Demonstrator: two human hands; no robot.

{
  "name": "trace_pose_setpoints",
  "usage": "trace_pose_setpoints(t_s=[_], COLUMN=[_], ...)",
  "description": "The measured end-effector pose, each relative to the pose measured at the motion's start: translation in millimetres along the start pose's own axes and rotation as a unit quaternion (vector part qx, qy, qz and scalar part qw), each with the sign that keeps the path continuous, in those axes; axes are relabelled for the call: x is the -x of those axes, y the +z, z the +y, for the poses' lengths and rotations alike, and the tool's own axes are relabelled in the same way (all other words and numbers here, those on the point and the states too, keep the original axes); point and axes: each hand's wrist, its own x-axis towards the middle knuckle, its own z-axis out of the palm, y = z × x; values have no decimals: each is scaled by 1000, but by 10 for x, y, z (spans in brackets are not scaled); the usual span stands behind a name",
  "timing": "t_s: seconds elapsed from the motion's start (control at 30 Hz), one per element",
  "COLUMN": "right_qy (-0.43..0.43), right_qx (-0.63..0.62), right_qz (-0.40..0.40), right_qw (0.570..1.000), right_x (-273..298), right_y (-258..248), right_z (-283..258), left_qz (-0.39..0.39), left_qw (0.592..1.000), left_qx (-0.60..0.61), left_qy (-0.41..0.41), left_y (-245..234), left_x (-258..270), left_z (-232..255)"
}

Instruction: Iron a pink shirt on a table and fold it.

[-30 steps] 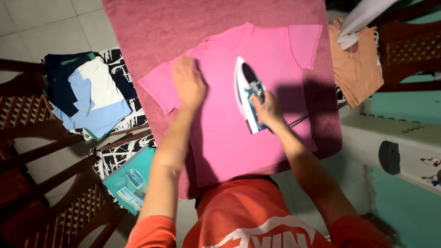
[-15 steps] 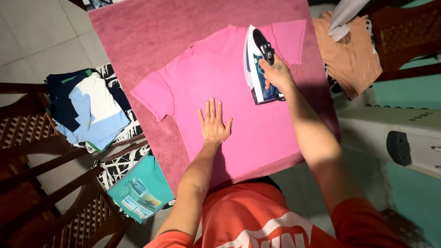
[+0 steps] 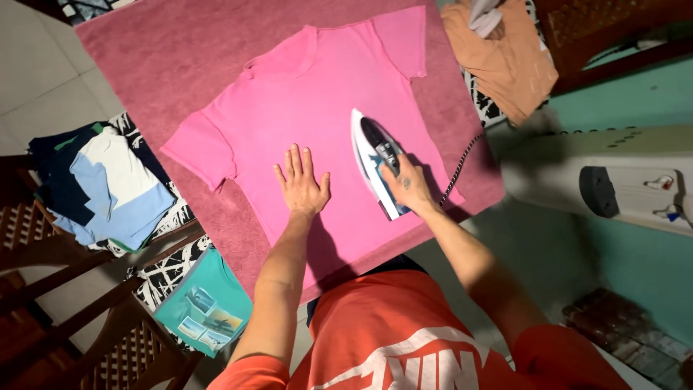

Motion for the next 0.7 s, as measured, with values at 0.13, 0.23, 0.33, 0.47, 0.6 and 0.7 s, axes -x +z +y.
trace_pose_setpoints(t_s=[0.13, 0.23, 0.33, 0.47, 0.6, 0.7], right_qy=[39, 49, 47, 17, -35, -59], right_qx=[-40, -80, -129, -178, -77, -26], right_qz=[71, 123, 111, 32, -22, -8], right_qw=[996, 988, 984, 983, 996, 998], right_x=[-68, -165, -234, -147, -59, -228], right_y=[-304, -513, -659, -688, -605, -584], right_z=[330, 579, 750, 826, 657, 433], left_qz=[6, 35, 55, 89, 99, 111], left_qw=[1000, 999, 998, 996, 992, 989], left_qx=[-13, -1, -13, 1, 29, 26], left_qy=[-1, 2, -6, -30, -68, -91], left_y=[63, 204, 271, 285, 344, 366], left_x=[40, 178, 474, 979, 1318, 1277], left_z=[-9, -22, 8, 248, 425, 432])
